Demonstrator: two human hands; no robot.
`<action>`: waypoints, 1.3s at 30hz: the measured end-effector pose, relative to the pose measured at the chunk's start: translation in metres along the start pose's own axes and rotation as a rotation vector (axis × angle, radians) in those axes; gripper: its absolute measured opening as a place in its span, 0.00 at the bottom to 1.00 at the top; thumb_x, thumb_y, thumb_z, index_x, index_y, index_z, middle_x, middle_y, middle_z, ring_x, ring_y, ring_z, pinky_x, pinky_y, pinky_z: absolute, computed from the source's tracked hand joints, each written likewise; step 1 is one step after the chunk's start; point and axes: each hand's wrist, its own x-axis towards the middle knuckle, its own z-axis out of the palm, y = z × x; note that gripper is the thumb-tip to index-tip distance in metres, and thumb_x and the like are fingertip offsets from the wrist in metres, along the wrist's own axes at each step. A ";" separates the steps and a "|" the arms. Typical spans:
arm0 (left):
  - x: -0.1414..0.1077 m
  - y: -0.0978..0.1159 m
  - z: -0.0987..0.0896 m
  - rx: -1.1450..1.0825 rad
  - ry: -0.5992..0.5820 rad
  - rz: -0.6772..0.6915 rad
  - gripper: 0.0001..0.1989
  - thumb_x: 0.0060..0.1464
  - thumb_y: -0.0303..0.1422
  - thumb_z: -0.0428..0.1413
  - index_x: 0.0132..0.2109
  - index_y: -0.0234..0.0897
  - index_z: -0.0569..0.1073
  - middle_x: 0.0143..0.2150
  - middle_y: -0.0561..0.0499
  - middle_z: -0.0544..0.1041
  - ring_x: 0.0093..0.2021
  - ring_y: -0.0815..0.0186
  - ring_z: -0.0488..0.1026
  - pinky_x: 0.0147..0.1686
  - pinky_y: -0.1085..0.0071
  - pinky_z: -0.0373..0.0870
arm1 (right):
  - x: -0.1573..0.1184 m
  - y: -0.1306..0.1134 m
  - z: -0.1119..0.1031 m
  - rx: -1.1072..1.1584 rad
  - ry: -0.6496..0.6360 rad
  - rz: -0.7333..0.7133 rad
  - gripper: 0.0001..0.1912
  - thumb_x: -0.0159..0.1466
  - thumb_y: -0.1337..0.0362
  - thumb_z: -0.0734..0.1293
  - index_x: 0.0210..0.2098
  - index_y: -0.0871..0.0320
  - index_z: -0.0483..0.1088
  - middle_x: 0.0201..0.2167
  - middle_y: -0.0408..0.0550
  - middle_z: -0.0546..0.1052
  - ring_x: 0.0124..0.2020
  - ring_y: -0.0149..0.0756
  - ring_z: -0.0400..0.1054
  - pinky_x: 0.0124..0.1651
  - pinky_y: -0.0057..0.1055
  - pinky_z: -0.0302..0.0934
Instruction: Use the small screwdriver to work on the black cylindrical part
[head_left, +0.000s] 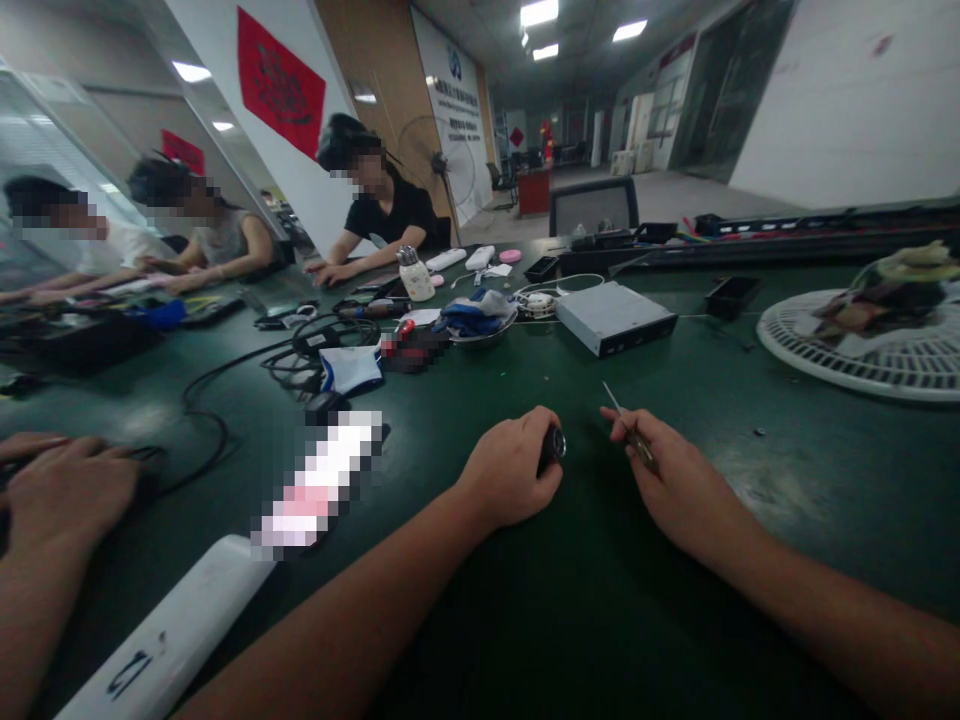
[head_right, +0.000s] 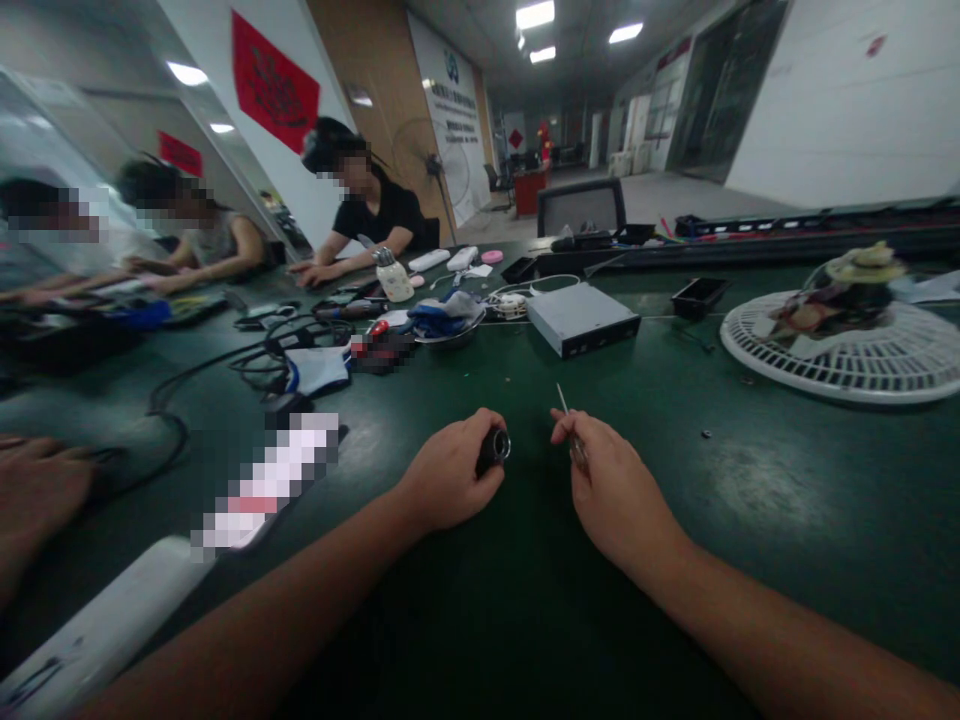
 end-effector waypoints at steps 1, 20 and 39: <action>0.000 0.000 0.000 -0.006 -0.003 0.005 0.15 0.53 0.32 0.52 0.49 0.38 0.65 0.43 0.47 0.75 0.37 0.61 0.72 0.37 0.63 0.67 | -0.001 0.000 0.001 -0.038 -0.017 -0.017 0.11 0.63 0.74 0.58 0.38 0.52 0.65 0.54 0.51 0.76 0.58 0.46 0.68 0.57 0.51 0.62; 0.001 0.001 -0.004 -0.151 -0.066 0.206 0.15 0.59 0.32 0.54 0.52 0.38 0.67 0.48 0.48 0.75 0.44 0.63 0.73 0.44 0.65 0.69 | -0.005 -0.014 -0.004 0.448 0.062 0.110 0.09 0.61 0.64 0.70 0.33 0.54 0.63 0.41 0.51 0.79 0.46 0.44 0.75 0.52 0.45 0.68; 0.001 -0.001 0.004 0.044 0.018 0.445 0.20 0.65 0.42 0.50 0.58 0.35 0.67 0.43 0.47 0.77 0.40 0.64 0.73 0.40 0.67 0.68 | -0.014 -0.018 -0.002 0.427 0.034 0.014 0.11 0.60 0.67 0.72 0.30 0.54 0.63 0.38 0.46 0.78 0.44 0.40 0.75 0.49 0.40 0.69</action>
